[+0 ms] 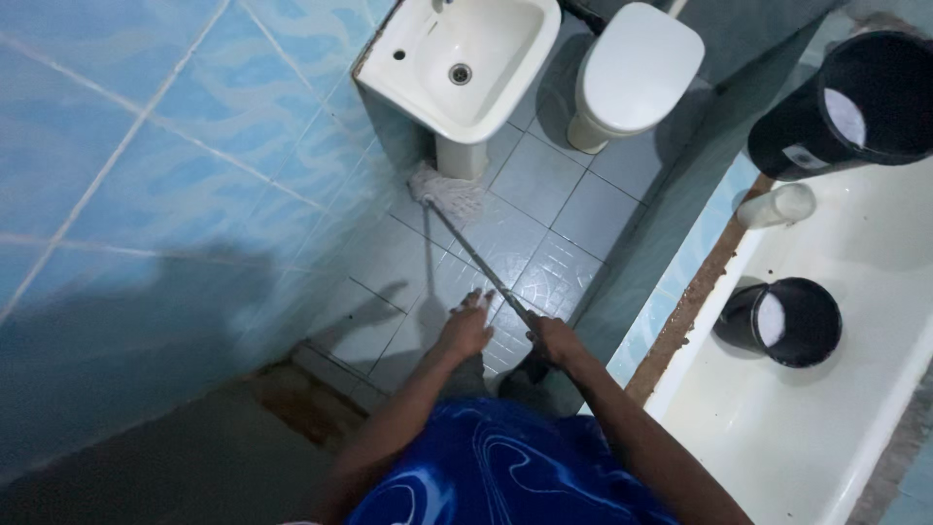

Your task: The person rinses and wrings a mop head in a bucket of soapy water inside a bathtub and then mops the tiled floor of a bathroom.

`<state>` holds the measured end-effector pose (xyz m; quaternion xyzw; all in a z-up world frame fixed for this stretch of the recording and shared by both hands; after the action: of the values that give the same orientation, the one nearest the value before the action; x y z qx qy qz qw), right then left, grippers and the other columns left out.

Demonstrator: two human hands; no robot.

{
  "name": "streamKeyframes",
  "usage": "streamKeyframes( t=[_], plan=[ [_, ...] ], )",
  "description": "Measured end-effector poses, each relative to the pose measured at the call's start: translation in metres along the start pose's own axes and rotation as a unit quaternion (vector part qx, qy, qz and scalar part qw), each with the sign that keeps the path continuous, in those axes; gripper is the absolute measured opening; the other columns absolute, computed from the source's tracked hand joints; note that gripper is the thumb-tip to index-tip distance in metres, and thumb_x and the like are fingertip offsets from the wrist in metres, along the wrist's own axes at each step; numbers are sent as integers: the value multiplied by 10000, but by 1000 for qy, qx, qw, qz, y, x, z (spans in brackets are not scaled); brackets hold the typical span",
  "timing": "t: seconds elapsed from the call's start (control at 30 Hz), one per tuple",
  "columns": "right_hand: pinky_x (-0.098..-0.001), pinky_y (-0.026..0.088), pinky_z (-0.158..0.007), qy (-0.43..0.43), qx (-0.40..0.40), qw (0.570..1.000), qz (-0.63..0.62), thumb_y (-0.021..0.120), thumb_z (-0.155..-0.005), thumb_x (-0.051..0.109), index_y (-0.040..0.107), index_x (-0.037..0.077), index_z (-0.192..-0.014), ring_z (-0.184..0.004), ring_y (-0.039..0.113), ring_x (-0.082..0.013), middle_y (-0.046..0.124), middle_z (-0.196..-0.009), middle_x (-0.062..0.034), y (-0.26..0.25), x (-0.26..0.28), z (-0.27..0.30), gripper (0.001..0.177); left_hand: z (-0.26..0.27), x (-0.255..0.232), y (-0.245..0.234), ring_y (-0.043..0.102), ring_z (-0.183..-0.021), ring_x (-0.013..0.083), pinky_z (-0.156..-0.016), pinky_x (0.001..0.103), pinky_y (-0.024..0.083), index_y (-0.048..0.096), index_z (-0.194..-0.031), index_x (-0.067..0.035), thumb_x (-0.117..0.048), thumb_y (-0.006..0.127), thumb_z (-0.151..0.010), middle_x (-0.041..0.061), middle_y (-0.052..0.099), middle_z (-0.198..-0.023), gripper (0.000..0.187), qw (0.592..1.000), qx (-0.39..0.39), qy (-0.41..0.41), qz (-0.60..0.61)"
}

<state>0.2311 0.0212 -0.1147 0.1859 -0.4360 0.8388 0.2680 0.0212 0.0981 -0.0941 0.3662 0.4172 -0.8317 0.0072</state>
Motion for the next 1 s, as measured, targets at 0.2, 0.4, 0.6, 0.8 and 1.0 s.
streamKeyframes(
  t=[0.2,0.4,0.6,0.8,1.0],
  plan=[
    [-568,535,-815,105,-25,994,1,623,-933,220,613,84,-1283,-920,689,-470,709,-946,-280,-20,27,53,375,-25,-44,61,260,-1466,520,-1140,622,286,429,-1499,-32,-230,694,-895,365,287,-1578,689,989,-83,119,34],
    [-581,549,-798,236,-39,971,2,583,-949,255,604,187,-1333,-896,687,-476,721,-933,-270,-58,27,219,390,-19,-130,150,689,-1076,430,-892,536,546,668,-1163,-102,-176,671,-890,286,652,-1236,283,946,107,306,31],
    [-520,600,-835,373,48,923,84,567,-995,355,682,123,-1164,-897,748,-403,763,-912,-203,-64,70,285,309,16,-186,162,675,-1042,393,-896,580,519,729,-937,-62,-454,691,-1025,182,726,-976,404,925,255,282,12],
    [-516,603,-754,285,29,951,119,585,-954,325,643,97,-1139,-851,738,-397,736,-892,-196,-74,134,229,300,-6,-133,160,679,-958,352,-820,516,524,739,-963,-164,-261,662,-872,107,732,-951,155,867,115,468,124],
    [-498,594,-781,150,22,982,115,617,-895,205,723,47,-943,-878,746,-381,747,-878,-208,-58,147,175,197,-7,-48,95,696,-882,342,-766,479,552,748,-1012,-137,-181,640,-918,118,740,-945,150,865,22,441,239]
  ],
)
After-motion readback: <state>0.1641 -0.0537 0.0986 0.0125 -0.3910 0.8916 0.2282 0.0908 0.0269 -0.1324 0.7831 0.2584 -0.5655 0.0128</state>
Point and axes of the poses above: each hand's wrist, its own z-axis away from the middle knuckle, its own y-axis out of the palm, x = y × z, the point moved 3 cm from there along -z, towards the middle knuckle
